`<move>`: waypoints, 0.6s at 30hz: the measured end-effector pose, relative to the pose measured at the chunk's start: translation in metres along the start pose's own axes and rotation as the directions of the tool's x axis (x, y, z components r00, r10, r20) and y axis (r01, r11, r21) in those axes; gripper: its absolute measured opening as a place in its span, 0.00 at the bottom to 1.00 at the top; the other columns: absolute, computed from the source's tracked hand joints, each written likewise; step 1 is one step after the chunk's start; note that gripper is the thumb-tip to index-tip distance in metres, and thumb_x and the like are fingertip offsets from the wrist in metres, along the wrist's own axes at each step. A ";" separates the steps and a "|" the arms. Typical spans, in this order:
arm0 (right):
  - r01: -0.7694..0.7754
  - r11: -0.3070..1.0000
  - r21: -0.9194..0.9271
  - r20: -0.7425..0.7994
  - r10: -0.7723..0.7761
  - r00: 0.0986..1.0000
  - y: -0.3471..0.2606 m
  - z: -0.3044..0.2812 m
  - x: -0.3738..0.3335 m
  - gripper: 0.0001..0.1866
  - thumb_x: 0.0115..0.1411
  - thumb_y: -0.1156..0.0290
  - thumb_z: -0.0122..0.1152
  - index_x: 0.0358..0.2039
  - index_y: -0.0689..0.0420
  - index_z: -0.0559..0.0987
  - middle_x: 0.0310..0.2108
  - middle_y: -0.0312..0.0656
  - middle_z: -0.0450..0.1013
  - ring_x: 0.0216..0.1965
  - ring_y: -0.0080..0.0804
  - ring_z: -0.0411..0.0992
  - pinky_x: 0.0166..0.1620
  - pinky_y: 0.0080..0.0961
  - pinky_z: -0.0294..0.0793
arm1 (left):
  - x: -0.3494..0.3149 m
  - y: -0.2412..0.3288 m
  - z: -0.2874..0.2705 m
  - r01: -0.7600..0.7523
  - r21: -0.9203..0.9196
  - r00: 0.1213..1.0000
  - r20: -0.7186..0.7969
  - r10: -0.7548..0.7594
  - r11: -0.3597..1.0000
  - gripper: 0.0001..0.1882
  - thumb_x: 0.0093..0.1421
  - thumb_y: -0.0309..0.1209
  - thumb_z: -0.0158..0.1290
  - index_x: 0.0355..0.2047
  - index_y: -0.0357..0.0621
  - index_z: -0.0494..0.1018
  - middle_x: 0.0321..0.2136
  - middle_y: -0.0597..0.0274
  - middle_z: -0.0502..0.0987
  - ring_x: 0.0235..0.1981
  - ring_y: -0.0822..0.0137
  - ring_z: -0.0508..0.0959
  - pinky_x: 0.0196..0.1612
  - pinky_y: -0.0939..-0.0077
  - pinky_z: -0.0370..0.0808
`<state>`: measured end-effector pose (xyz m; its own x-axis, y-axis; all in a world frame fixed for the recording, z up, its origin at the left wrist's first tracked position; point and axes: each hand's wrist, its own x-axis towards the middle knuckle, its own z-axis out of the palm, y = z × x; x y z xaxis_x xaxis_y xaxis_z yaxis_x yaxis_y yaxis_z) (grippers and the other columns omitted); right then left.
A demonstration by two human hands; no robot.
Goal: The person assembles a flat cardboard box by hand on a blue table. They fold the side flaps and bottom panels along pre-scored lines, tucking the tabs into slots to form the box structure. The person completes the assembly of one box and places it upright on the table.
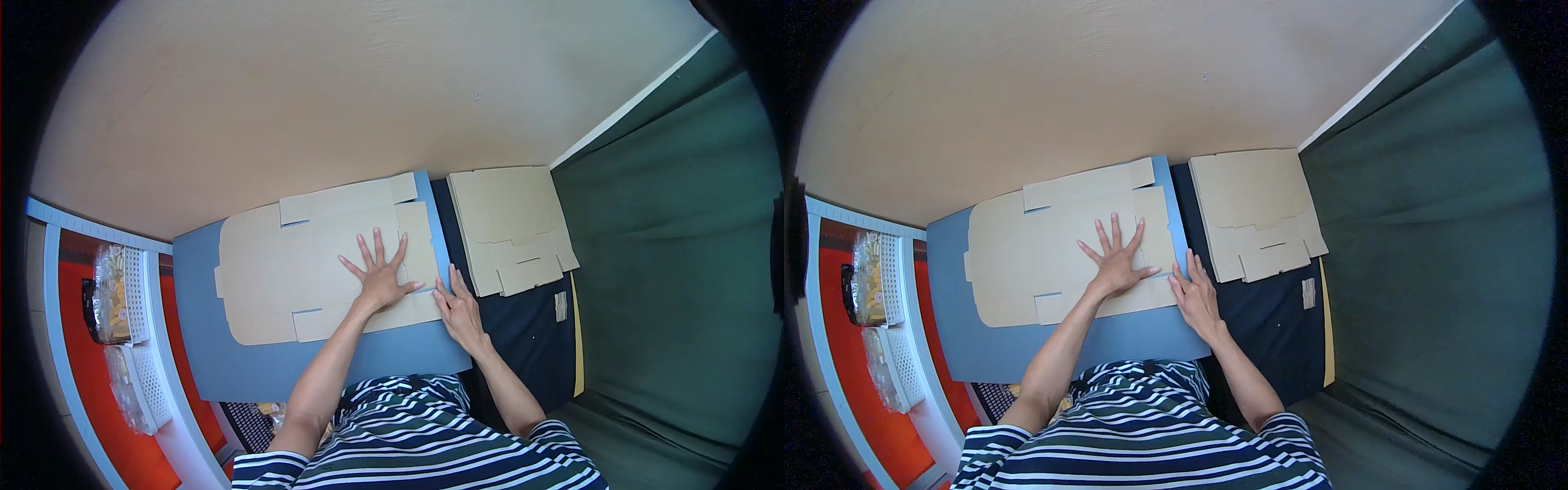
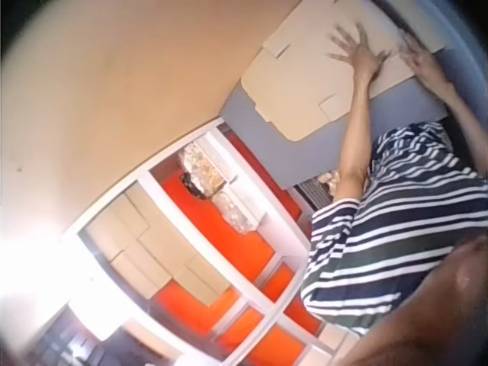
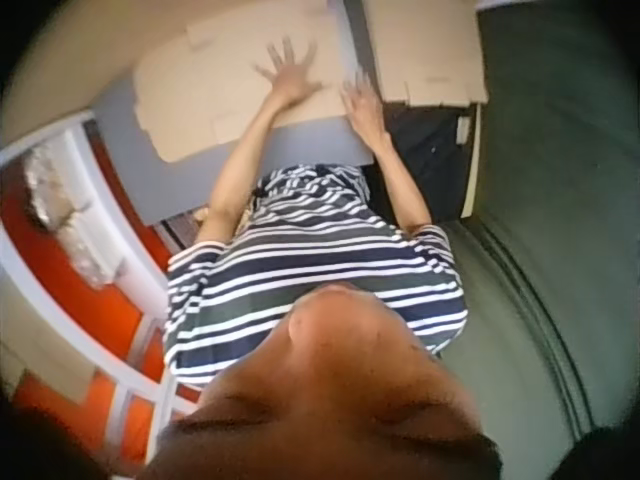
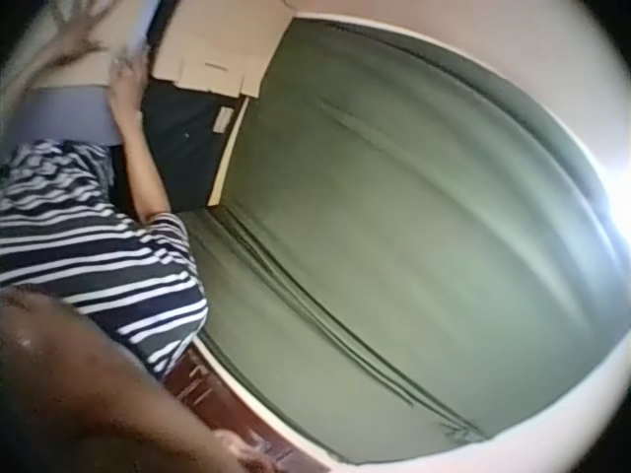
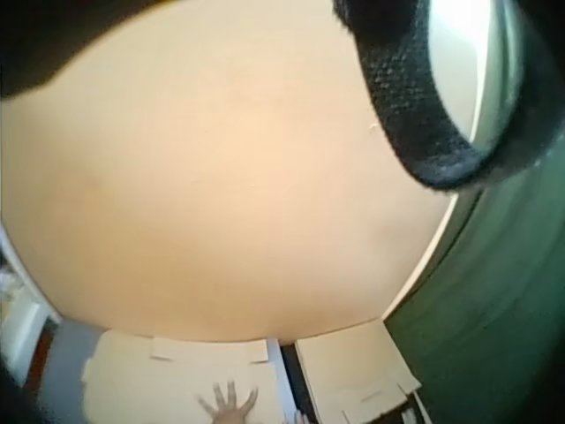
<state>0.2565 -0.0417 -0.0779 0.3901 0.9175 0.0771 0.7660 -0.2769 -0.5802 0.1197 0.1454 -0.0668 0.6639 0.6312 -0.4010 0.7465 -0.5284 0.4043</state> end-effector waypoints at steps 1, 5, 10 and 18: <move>-0.045 0.997 0.061 0.014 0.044 0.999 -0.002 -0.001 0.002 0.22 0.77 0.61 0.59 0.61 0.63 0.84 0.76 0.66 0.60 0.70 0.68 0.69 0.69 0.51 0.73 | 0.002 -0.001 0.004 -0.005 0.006 0.999 -0.047 0.006 1.000 0.66 0.53 0.69 0.68 0.84 0.76 0.43 0.82 0.39 0.20 0.77 0.24 0.14 0.57 0.00 0.15; -0.072 0.984 0.160 0.000 0.073 0.997 0.000 0.001 -0.001 0.21 0.76 0.63 0.59 0.62 0.64 0.83 0.74 0.68 0.61 0.64 0.66 0.75 0.65 0.47 0.78 | -0.001 -0.001 0.012 -0.029 -0.001 0.987 -0.157 0.028 1.000 0.64 0.50 0.71 0.68 0.83 0.74 0.50 0.83 0.39 0.25 0.78 0.24 0.17 0.59 0.00 0.17; -0.017 0.990 0.136 -0.042 0.023 0.999 0.004 0.007 -0.003 0.22 0.76 0.64 0.59 0.64 0.65 0.81 0.75 0.69 0.60 0.65 0.66 0.74 0.66 0.47 0.77 | -0.002 -0.002 0.008 -0.048 -0.024 0.986 -0.162 0.043 0.999 0.63 0.50 0.72 0.68 0.82 0.72 0.54 0.83 0.38 0.26 0.78 0.23 0.18 0.59 0.00 0.17; -0.073 0.996 0.055 0.025 0.072 0.997 -0.006 0.000 0.005 0.22 0.77 0.64 0.57 0.62 0.66 0.82 0.77 0.70 0.54 0.66 0.68 0.73 0.67 0.49 0.75 | -0.004 -0.002 0.009 -0.066 -0.022 0.983 -0.174 0.061 0.998 0.64 0.50 0.71 0.69 0.82 0.73 0.52 0.82 0.36 0.26 0.78 0.21 0.18 0.58 -0.02 0.19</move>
<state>0.2536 -0.0354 -0.0744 0.4314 0.9020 0.0148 0.7059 -0.3273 -0.6281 0.1158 0.1389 -0.0735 0.6905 0.6869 -0.2267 0.7002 -0.5563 0.4475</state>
